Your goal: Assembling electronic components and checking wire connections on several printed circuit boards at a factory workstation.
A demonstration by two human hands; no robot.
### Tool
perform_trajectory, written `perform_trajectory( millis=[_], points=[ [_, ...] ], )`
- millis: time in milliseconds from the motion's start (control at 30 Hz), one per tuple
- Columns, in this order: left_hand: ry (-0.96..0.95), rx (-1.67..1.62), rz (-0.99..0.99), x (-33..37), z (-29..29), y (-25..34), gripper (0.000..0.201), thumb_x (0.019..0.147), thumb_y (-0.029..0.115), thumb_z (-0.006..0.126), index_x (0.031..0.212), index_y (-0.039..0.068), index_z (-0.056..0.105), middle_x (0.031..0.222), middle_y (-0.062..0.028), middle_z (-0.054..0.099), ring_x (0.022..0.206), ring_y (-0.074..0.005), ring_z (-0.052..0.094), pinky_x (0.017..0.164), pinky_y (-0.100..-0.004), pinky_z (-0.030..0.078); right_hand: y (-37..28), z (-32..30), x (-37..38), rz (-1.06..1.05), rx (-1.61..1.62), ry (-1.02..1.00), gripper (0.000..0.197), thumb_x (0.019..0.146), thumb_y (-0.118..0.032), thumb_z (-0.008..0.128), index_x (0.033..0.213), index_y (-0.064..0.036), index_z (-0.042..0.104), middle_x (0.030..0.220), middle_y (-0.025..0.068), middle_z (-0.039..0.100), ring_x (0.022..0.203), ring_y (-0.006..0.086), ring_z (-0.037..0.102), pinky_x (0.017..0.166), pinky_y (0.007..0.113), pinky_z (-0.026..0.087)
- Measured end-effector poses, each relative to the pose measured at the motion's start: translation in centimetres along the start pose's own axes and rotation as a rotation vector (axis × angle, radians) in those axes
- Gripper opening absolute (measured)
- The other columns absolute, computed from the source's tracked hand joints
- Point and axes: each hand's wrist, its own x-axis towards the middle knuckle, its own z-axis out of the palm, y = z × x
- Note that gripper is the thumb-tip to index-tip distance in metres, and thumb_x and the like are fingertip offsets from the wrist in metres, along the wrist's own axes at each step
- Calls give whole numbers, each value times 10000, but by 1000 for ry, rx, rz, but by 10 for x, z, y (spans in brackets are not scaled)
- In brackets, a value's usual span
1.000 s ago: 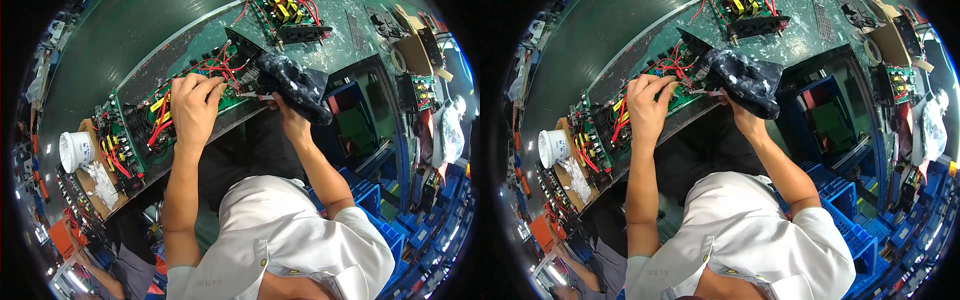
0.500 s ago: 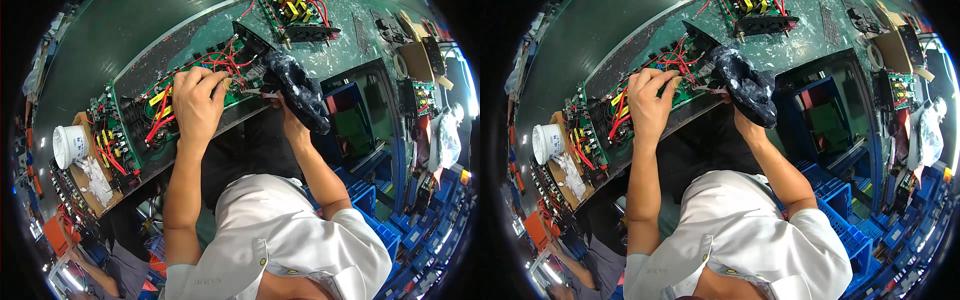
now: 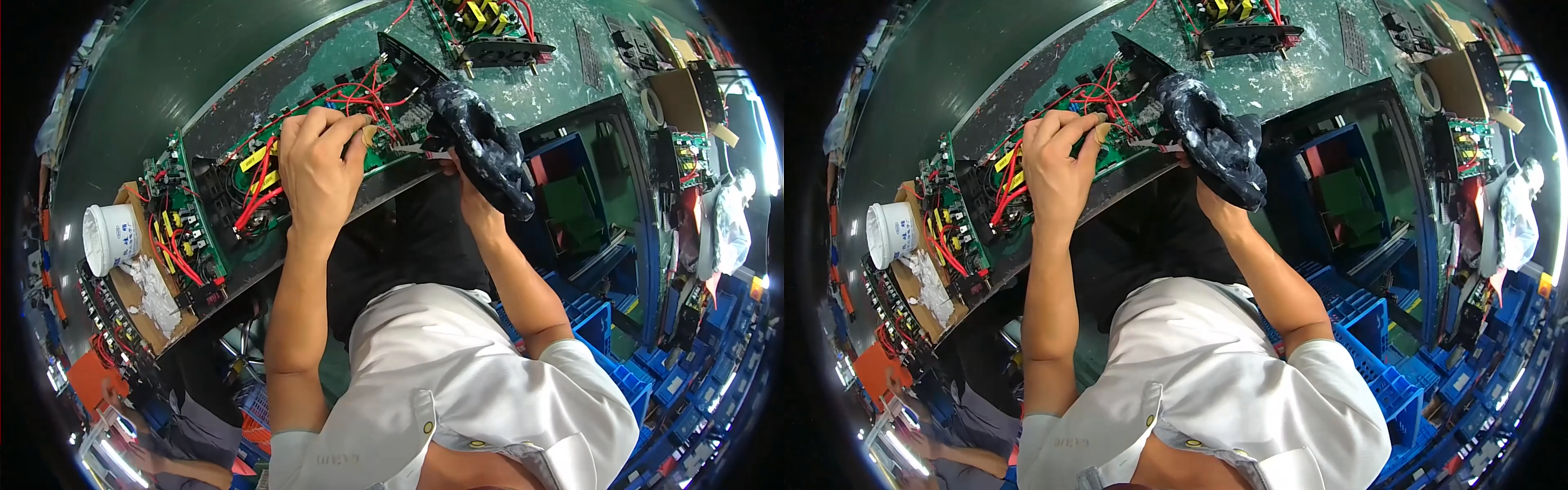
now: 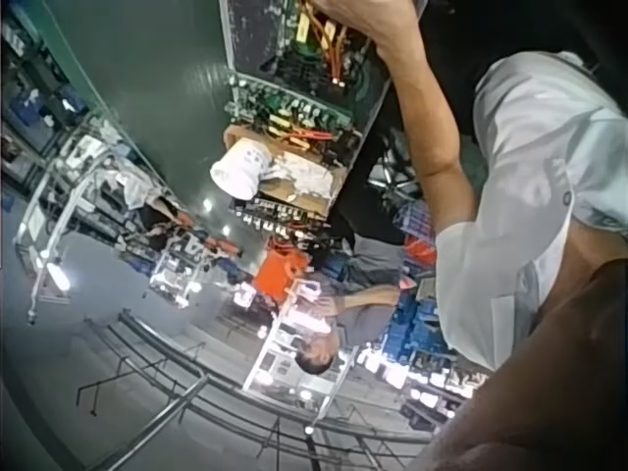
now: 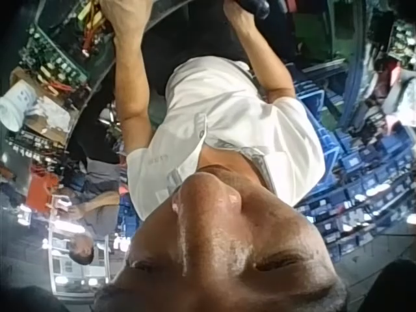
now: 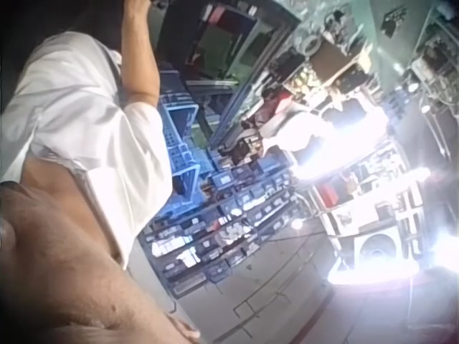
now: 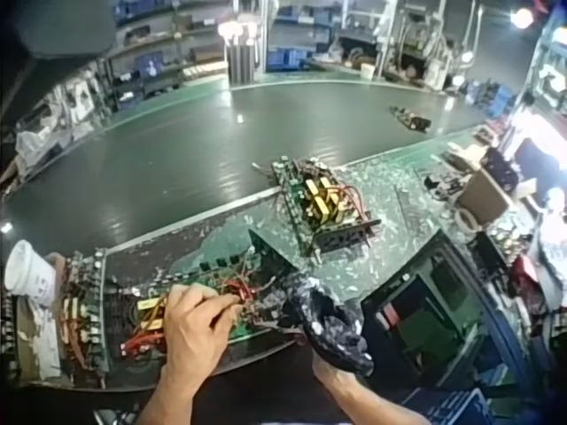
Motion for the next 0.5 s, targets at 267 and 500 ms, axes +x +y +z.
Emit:
perform_trajectory(
  millis=[267, 500],
  points=[
    [2, -4, -10, 1, 0, 2, 150, 760, 128, 789, 906, 107, 760, 875, -16, 635, 837, -245, 548, 767, -372, 453, 9, -5, -1, -63, -83, -22, 150, 954, -42, 630, 1090, 21, 640, 966, 120, 649, 815, 201, 662, 725, 304, 527],
    [-129, -71, -35, -1, -18, 11, 311, 795, 116, 768, 1099, 85, 713, 1072, -96, 623, 997, -305, 550, 873, -406, 463, 7, -20, 2, -176, -379, 32, 108, 975, -63, 593, 1056, -2, 629, 944, 94, 656, 792, 209, 651, 695, 334, 525]
  ],
)
